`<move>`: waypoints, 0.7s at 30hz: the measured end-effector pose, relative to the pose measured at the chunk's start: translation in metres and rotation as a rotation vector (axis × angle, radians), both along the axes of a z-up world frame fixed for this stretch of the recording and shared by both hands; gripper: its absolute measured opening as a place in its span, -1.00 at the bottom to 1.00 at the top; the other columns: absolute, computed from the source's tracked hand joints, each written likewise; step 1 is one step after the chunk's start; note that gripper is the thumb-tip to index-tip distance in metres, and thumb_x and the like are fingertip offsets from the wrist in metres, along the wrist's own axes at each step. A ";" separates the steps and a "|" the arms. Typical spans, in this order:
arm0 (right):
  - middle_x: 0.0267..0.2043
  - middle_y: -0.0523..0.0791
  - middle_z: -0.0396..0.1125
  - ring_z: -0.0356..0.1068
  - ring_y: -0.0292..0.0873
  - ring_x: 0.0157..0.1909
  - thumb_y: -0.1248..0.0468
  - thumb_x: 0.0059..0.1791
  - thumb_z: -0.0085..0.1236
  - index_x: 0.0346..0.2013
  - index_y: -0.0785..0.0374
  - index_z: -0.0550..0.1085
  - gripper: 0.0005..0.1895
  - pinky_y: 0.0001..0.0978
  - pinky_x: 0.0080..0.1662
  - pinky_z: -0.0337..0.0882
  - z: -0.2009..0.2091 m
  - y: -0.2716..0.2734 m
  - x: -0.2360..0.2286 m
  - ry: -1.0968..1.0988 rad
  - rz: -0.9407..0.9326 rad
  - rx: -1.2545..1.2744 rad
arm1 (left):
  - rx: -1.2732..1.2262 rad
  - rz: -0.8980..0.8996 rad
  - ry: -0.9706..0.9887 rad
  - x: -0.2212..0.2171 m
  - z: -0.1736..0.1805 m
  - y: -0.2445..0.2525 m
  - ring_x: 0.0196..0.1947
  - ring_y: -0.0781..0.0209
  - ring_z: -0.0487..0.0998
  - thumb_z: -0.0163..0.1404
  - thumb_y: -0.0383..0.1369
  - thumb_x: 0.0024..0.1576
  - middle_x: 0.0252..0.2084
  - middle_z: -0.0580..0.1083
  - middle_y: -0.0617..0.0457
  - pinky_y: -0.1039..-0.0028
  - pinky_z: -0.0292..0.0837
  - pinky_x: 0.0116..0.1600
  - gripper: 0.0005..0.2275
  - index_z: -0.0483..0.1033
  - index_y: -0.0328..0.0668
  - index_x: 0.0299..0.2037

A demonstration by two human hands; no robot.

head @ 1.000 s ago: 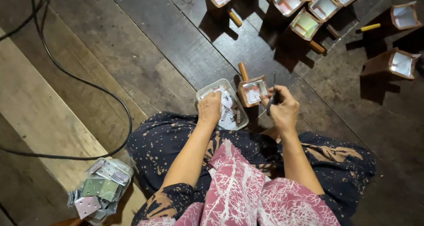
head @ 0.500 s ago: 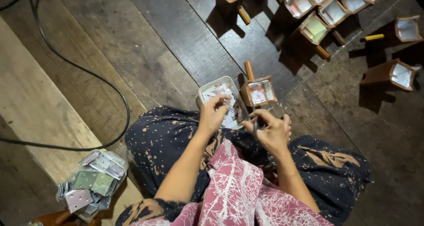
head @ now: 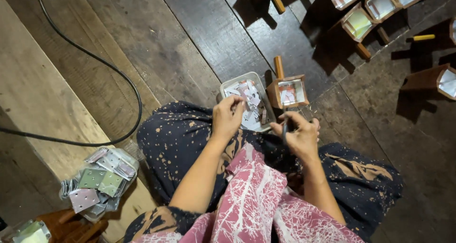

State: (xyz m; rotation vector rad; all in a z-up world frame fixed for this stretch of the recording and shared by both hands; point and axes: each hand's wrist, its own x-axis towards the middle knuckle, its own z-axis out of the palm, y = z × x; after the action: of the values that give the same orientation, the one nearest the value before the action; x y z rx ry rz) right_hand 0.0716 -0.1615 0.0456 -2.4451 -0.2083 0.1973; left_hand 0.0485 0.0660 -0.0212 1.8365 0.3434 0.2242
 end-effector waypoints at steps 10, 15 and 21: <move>-0.50 -0.33 0.53 0.54 -0.31 -0.38 0.01 -0.12 0.55 -0.19 -0.08 0.62 -0.69 -0.47 0.17 0.02 -0.002 -0.013 -0.004 0.031 -0.033 0.073 | 0.821 -0.142 -0.106 0.017 -0.051 -0.034 -0.25 0.02 0.55 0.19 -0.38 0.08 -0.28 0.46 0.10 0.25 0.47 -0.27 -0.88 0.67 0.08 -0.20; -0.48 -0.30 0.55 0.56 -0.27 -0.36 -0.02 -0.13 0.54 -0.20 -0.10 0.62 -0.69 -0.37 0.23 -0.02 -0.008 -0.011 -0.006 0.004 -0.023 -0.002 | 0.920 -0.211 -0.075 0.016 -0.055 -0.037 -0.25 0.00 0.49 0.20 -0.38 0.07 -0.25 0.42 0.08 0.25 0.38 -0.30 -0.93 0.70 0.04 -0.28; -0.49 -0.36 0.55 0.56 -0.24 -0.37 -0.09 -0.13 0.50 -0.21 -0.18 0.61 -0.70 -0.38 0.24 -0.01 -0.013 -0.019 -0.007 0.043 -0.016 -0.083 | 0.606 -0.356 0.042 0.010 -0.029 -0.025 -0.26 0.00 0.61 0.26 -0.29 0.00 -0.35 0.46 0.13 0.20 0.48 -0.22 -0.90 0.60 0.07 -0.35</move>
State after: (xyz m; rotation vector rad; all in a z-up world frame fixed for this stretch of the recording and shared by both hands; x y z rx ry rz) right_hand 0.0647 -0.1805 0.0327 -2.5214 -0.1650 0.2556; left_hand 0.0589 0.0411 -0.0499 2.4626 -0.0407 0.0394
